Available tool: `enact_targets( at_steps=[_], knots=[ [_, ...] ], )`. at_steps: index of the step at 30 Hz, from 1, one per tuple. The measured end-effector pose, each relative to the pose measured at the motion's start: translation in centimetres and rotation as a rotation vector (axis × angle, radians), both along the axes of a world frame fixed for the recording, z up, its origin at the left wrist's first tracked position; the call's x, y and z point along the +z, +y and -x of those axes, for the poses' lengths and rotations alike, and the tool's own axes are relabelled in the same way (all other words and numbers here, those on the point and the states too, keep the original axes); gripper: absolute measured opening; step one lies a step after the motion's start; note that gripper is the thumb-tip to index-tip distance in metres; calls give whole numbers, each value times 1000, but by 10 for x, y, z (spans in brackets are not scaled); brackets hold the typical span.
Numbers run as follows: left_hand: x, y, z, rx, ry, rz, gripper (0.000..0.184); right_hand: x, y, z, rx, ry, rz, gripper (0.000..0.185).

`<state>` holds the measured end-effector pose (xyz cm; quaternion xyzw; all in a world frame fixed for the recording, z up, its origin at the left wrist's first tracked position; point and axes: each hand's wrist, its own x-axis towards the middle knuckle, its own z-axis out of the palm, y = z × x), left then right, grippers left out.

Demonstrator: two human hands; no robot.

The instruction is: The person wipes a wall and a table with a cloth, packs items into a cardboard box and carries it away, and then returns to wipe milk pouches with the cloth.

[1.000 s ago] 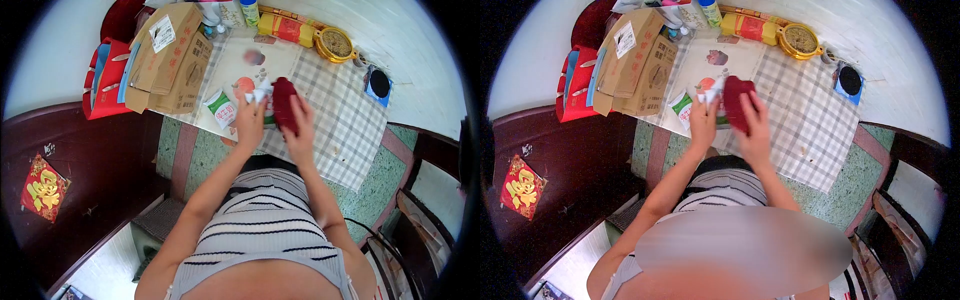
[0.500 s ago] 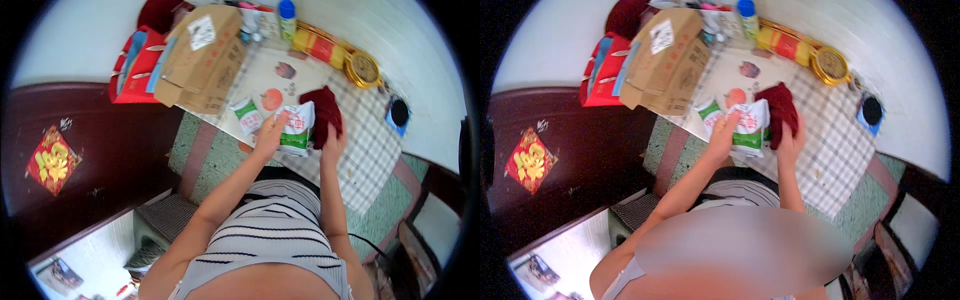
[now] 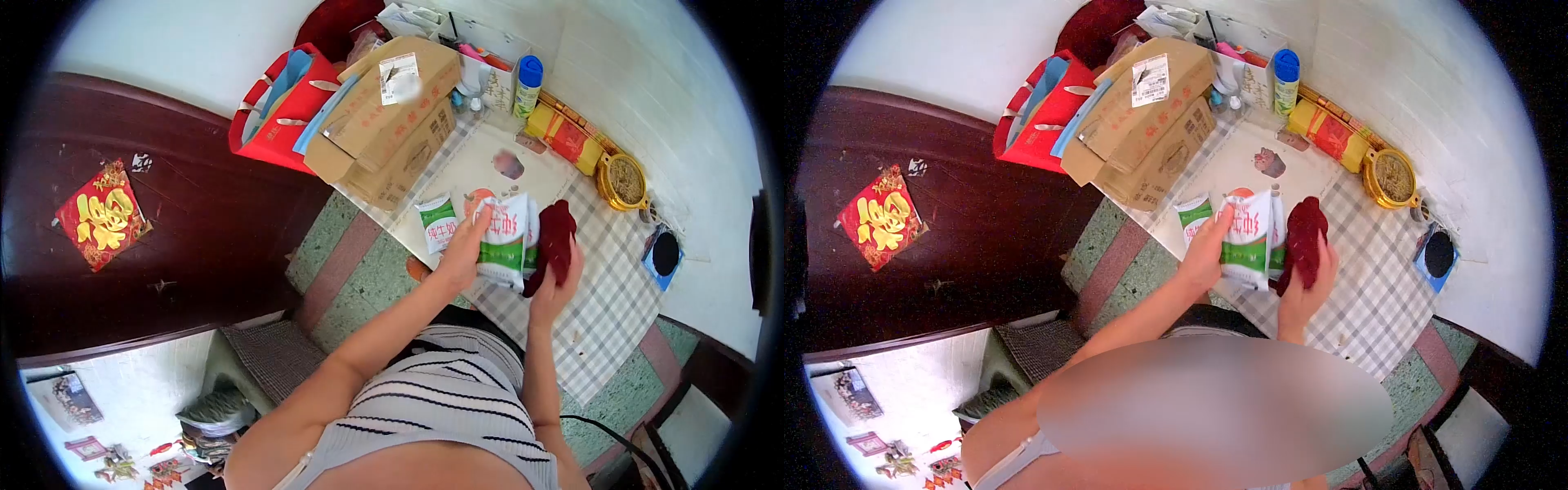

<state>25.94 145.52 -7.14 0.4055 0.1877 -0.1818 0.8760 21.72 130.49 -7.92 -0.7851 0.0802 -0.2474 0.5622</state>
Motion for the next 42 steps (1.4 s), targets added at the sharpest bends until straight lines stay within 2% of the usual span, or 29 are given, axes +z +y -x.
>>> enact_targets(
  at_steps=[1, 2, 4, 6, 8, 9, 12, 14, 16, 17, 18, 19, 20, 22, 23, 24, 26, 28, 30, 31, 32, 33, 34, 36, 38, 40, 42],
  knots=[
    [-8, 1, -3, 42, 17, -10, 36, 7, 9, 8, -60, -62, 194, 45],
    [-14, 1, -4, 48, 10, -6, 36, 13, 18, 15, -22, -95, 230, 46],
    [-28, 0, -7, 88, 160, -168, 39, 10, 26, 19, 104, -75, 331, 45],
    [-36, 2, -4, 105, 156, -213, 43, -1, 23, 12, 235, -116, 453, 47],
    [-34, 8, -3, 87, 191, -170, 44, -18, 18, 10, 192, -32, 302, 49],
    [-12, 11, -1, 72, 279, -176, 44, -19, 14, 5, 176, 36, 216, 50],
    [-10, 17, 1, 120, 210, -146, 44, -42, 6, -3, 113, 188, -283, 35],
    [-5, 19, -9, 143, 175, -100, 44, -39, 15, -8, 93, 155, -355, 30],
    [-3, 24, -24, 178, 172, -3, 44, -28, 36, -18, -85, 259, -966, 37],
    [-5, 22, -31, 153, 171, -1, 44, -20, 45, -23, -81, 291, -1085, 43],
    [-6, 19, -40, 210, 21, -191, 43, -12, 57, -26, -104, 274, -1086, 43],
    [-6, 20, -47, 271, -129, -372, 42, -5, 67, -29, 28, 259, -1123, 41],
    [-8, 28, -53, 260, -128, -359, 42, 1, 78, -32, 169, 250, -1149, 40],
    [-11, 50, -70, 155, -272, -609, 42, 2, 101, -38, 119, 240, -885, 42],
    [-13, 58, -77, 186, -297, -679, 42, 4, 109, -43, 109, 259, -836, 44],
    [-13, 66, -83, 172, -298, -662, 42, 10, 120, -47, 98, 283, -789, 47],
    [-12, 84, -98, 231, -401, -804, 41, 21, 134, -55, 56, 331, -762, 46],
    [0, 102, -115, 262, -394, -849, 40, 31, 149, -62, 5, 304, -553, 41],
    [3, 118, -133, 354, -427, -870, 38, 43, 162, -66, -22, 190, -595, 41],
    [0, 130, -140, 261, -464, -908, 35, 54, 173, -67, -42, 173, -499, 41],
    [-1, 136, -141, 277, -452, -912, 35, 61, 183, -68, -64, 152, -403, 42],
    [6, 139, -139, 115, -437, -914, 34, 47, 189, -71, -62, 48, -252, 47],
    [13, 143, -136, -51, -422, -908, 32, 54, 200, -78, -54, 51, -248, 47],
    [23, 148, -126, -29, -671, -943, 31, 72, 218, -95, 9, -18, 362, 53],
    [34, 165, -131, -90, -693, -979, 26, 65, 224, -99, -103, -82, 290, 54],
    [48, 184, -142, -185, -650, -880, 26, 60, 225, -104, -103, -120, 143, 53],
    [67, 205, -149, -188, -649, -920, 27, 47, 223, -108, -91, -134, 72, 48]
  ],
)
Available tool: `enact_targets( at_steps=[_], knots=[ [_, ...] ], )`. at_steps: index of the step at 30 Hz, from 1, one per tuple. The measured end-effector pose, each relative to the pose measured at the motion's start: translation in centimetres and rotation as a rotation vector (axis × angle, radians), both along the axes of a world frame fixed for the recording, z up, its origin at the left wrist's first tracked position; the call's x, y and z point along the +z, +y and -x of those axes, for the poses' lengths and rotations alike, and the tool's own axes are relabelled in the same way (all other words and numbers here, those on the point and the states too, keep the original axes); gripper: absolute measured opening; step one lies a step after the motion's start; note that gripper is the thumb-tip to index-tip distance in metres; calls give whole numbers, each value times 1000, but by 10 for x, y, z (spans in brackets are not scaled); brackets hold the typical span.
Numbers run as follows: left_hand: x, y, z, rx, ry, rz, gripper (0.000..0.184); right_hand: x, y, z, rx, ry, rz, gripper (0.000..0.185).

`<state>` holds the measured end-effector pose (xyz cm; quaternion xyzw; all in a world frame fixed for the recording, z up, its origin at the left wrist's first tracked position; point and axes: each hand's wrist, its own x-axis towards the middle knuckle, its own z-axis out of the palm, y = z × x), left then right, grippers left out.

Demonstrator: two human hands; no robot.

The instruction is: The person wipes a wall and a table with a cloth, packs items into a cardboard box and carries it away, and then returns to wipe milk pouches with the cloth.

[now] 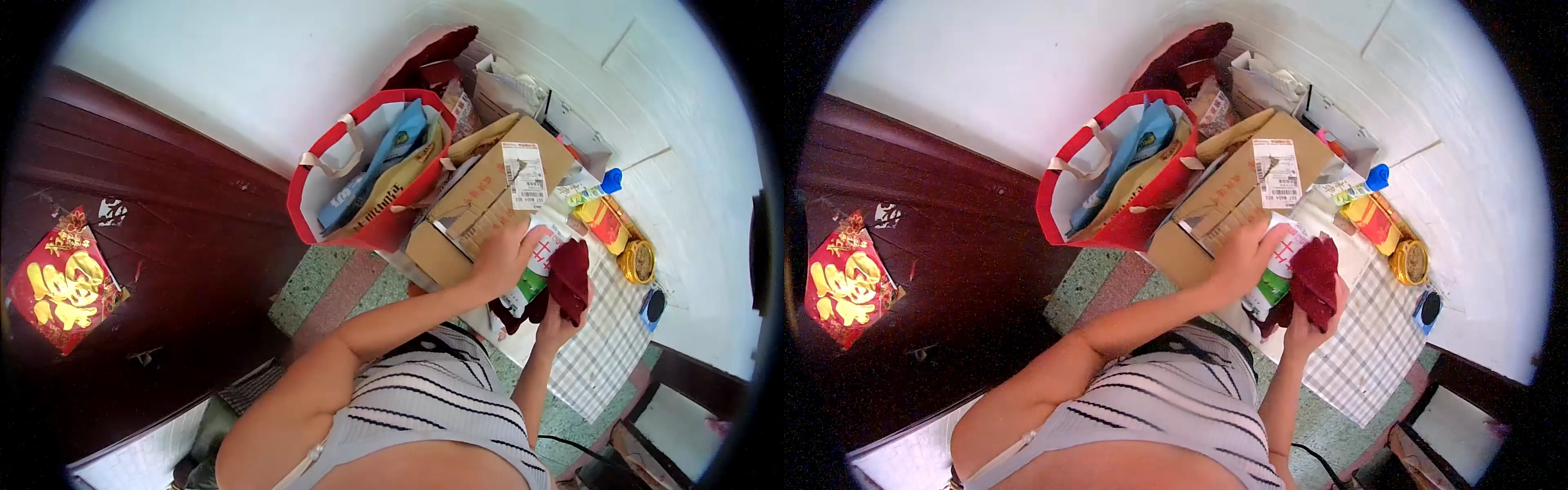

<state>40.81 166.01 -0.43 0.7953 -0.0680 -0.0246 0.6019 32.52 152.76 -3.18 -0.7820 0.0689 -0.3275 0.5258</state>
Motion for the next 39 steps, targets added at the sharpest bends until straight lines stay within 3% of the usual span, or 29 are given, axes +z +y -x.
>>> enact_targets(
  at_steps=[2, 6, 9, 11, 12, 14, 17, 19, 22, 24, 26, 30, 33, 35, 39],
  knots=[
    [19, 26, -7, 27, 15, 130, 33, -9, 2, -1, -23, 34, -164, 43],
    [64, 94, -36, 86, -59, 409, 29, 5, 14, -14, -24, 141, -157, 37],
    [101, 150, -57, 289, -218, 216, 30, 3, 13, -20, 8, 153, -104, 36],
    [99, 179, -71, 414, -308, -53, 29, 5, 14, -23, 8, 145, -60, 35],
    [98, 190, -74, 408, -309, -52, 29, 7, 15, -24, 23, 140, -74, 35],
    [86, 206, -79, 404, -311, -650, 29, 7, 18, -26, 32, 135, -89, 35],
    [33, 224, -87, 279, -173, -631, 31, 3, 19, -29, 34, 113, -149, 34],
    [35, 224, -86, 134, 35, -721, 29, 1, 18, -29, 32, 125, -116, 34],
    [31, 228, -85, 134, -130, -819, 31, 0, 17, -29, 47, 116, -131, 35],
    [37, 228, -84, 134, -85, -803, 31, 5, 17, -26, 24, 135, -160, 35],
    [47, 219, -80, 316, -32, -813, 32, 5, 14, -23, -18, 152, -187, 35],
    [65, 186, -67, 418, -470, -625, 28, -4, -13, -7, -61, 144, -265, 35],
    [69, 138, -51, 263, -617, -417, 23, -7, -30, 1, -82, 122, -394, 36],
    [55, 102, -38, 108, -499, -337, 24, -10, -46, 7, -105, 125, -398, 36],
    [7, 51, -12, -31, -364, -562, 45, -8, -81, 30, -155, 139, -371, 35]
  ],
)
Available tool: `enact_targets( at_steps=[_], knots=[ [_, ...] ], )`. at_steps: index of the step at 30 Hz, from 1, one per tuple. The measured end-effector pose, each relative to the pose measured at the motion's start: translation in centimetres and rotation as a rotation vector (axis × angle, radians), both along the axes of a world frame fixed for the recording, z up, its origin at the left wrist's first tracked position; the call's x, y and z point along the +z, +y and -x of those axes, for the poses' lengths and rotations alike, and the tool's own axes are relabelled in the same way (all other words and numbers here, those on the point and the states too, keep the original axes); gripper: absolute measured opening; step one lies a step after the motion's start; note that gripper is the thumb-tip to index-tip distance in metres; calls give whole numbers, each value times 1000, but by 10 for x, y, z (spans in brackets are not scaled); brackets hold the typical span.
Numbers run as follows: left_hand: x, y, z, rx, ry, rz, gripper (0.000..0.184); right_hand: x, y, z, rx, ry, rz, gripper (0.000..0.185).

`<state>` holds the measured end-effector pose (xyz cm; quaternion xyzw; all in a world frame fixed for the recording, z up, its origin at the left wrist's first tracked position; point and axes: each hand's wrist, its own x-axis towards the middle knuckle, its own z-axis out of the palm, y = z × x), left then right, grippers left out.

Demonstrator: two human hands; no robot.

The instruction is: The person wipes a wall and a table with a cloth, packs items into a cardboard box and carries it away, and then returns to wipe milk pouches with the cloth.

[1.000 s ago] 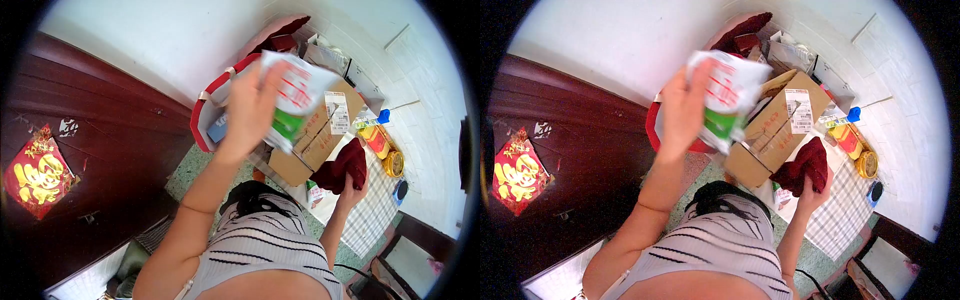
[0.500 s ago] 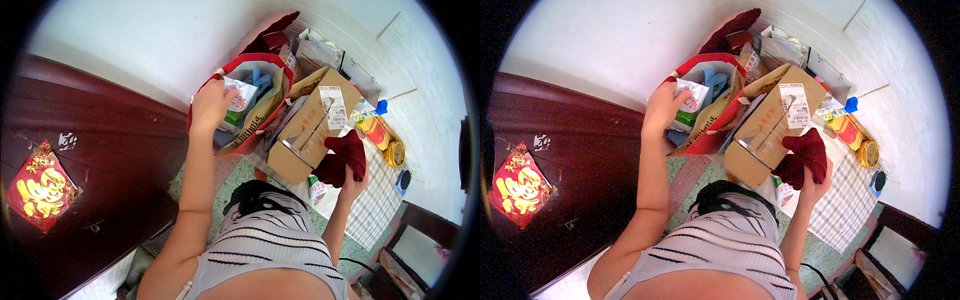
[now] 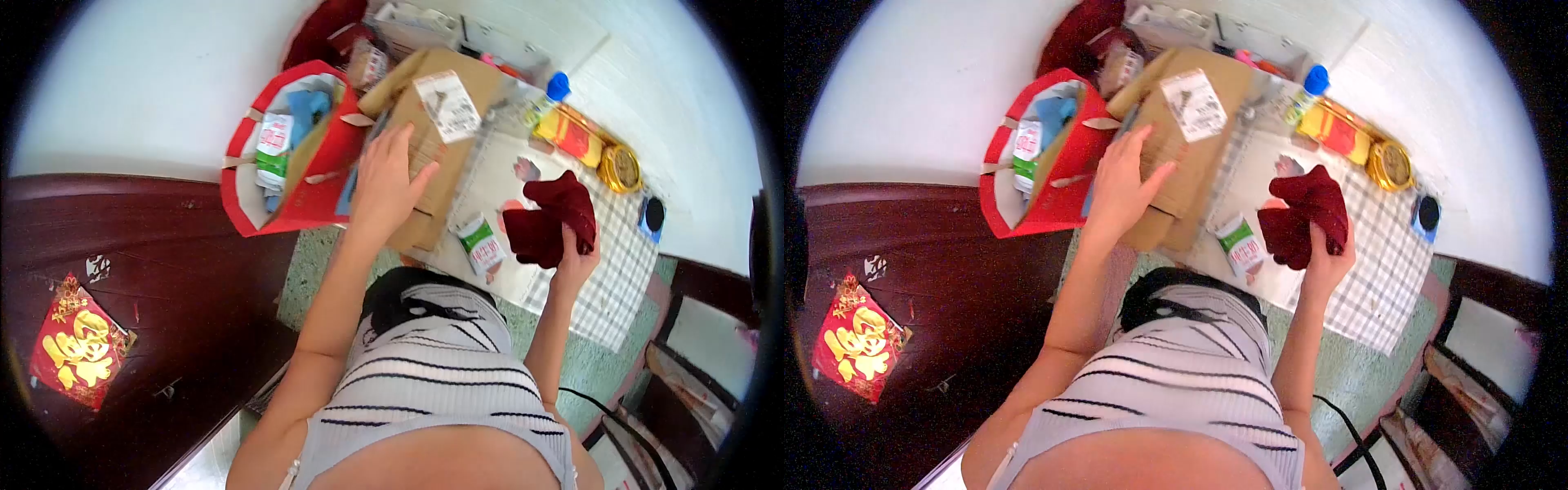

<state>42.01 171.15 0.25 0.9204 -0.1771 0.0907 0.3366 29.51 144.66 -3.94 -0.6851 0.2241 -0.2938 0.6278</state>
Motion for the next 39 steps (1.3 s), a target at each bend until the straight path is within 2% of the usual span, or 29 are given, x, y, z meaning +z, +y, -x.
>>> enact_targets(
  at_steps=[2, 6, 8, 9, 11, 12, 13, 14, 15, 17, 18, 20, 21, 23, 25, 28, 30, 33, 35, 38, 39],
  knots=[
    [-14, -22, 10, 35, -42, -145, 50, 0, -19, 16, -53, -6, 30, 33],
    [-23, -56, 28, -47, -55, -156, 48, -13, -58, 40, -108, 61, -8, 34],
    [-37, -72, 36, -142, 16, -5, 51, -23, -69, 47, -129, 81, -10, 35],
    [-50, -81, 42, -144, 24, -9, 51, -27, -74, 51, -145, 89, -10, 36],
    [-94, -99, 60, -330, 267, -26, 49, -35, -82, 59, -149, 106, -36, 38],
    [-122, -107, 71, -329, 269, -33, 49, -38, -85, 62, -132, 113, -35, 37],
    [-155, -113, 83, -235, 179, -172, 51, -41, -88, 65, -114, 120, -33, 37],
    [-177, -116, 91, -140, 87, -309, 52, -42, -90, 67, -114, 118, -38, 37],
    [-185, -118, 95, -140, 86, -313, 52, -43, -92, 69, -102, 113, -37, 37],
    [-200, -119, 99, -127, 337, -497, 56, -42, -94, 72, -93, 105, -35, 37],
    [-203, -119, 99, -127, 336, -498, 56, -39, -92, 73, -69, 122, -58, 37],
    [-209, -119, 96, -100, 671, -409, 45, -39, -88, 72, -38, 142, -24, 35],
    [-207, -120, 97, -90, 667, -404, 45, -44, -88, 72, 5, 151, -33, 35],
    [-201, -115, 100, -295, 428, -231, 30, -49, -80, 69, 66, 183, 70, 36],
    [-192, -124, 109, -213, 353, 0, 20, -47, -65, 62, 128, 183, 72, 40],
    [-140, -134, 105, -188, 365, 129, 20, -29, -30, 47, 342, 144, 271, 54],
    [-90, -140, 102, -137, 414, 538, 18, -20, -1, 38, 362, 99, 457, 55],
    [-49, -114, 90, -21, 466, 447, 16, -13, 20, 22, 321, -12, 624, 52],
    [-31, -94, 82, 17, 433, 513, 16, -8, 31, 12, 292, -97, 704, 52],
    [-3, -57, 64, 107, 471, 954, 19, 1, 47, -7, 309, -211, 764, 52],
    [3, -47, 58, 159, 470, 1065, 20, 4, 55, -12, 330, -213, 701, 48]
  ],
)
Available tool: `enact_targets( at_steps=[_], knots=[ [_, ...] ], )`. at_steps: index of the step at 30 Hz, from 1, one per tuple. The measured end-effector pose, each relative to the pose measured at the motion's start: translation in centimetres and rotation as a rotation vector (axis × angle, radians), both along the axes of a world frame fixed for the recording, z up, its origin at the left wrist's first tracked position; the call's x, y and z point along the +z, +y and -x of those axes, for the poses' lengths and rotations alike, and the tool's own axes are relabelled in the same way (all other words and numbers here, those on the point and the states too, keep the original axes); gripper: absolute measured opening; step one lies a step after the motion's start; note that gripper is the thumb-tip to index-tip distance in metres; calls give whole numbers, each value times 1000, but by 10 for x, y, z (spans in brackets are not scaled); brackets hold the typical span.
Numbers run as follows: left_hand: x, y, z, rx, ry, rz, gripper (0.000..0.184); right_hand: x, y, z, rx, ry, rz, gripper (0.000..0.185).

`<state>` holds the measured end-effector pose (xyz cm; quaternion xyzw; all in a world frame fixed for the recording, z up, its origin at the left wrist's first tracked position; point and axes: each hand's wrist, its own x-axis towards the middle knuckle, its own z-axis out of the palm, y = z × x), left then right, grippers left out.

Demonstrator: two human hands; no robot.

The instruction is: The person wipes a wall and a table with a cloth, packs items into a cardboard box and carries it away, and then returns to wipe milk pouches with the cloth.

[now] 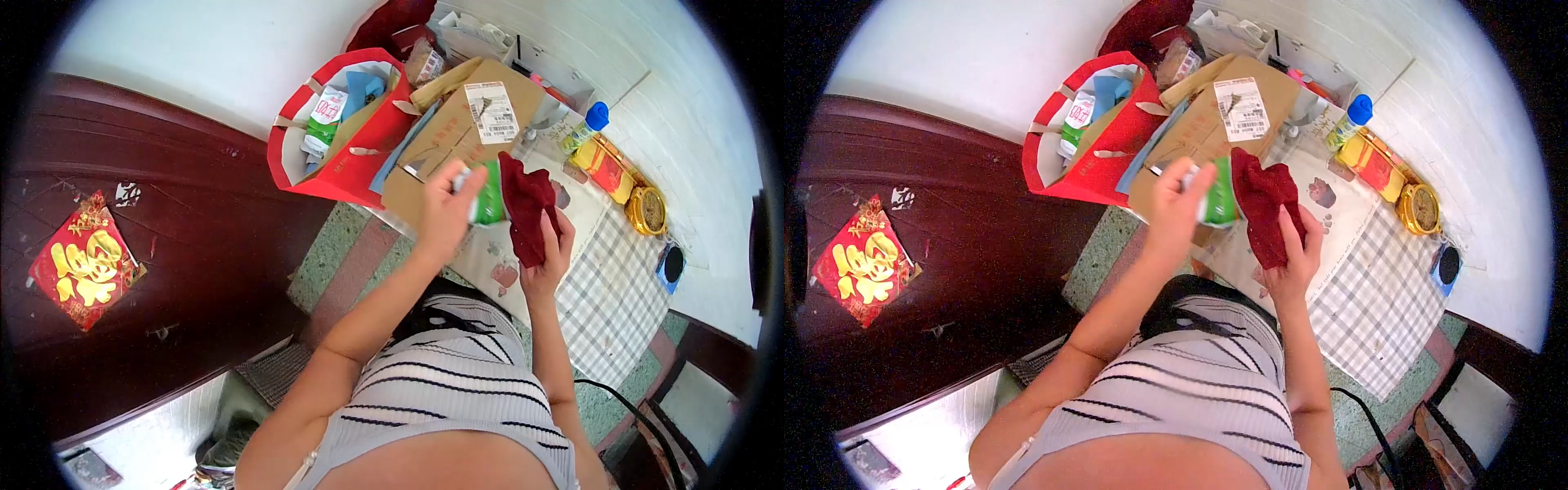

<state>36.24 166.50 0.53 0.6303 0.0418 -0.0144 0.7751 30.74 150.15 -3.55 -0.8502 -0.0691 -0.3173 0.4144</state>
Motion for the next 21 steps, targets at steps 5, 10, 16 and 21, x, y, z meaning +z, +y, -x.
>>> enact_targets(
  at_steps=[5, 10, 16, 21],
  knots=[
    [9, 40, -31, 62, 174, 517, 16, 4, 26, -28, -8, 314, -1023, 35],
    [-11, 18, -33, -90, 82, 119, 11, 11, 34, -35, 213, 386, -1726, 48],
    [-10, -14, -18, 77, -322, -280, 27, 20, 44, -23, 152, 382, -1161, 60],
    [4, -13, -26, -12, -471, -310, 33, 15, 57, -14, 184, 527, -1462, 63]
  ],
)
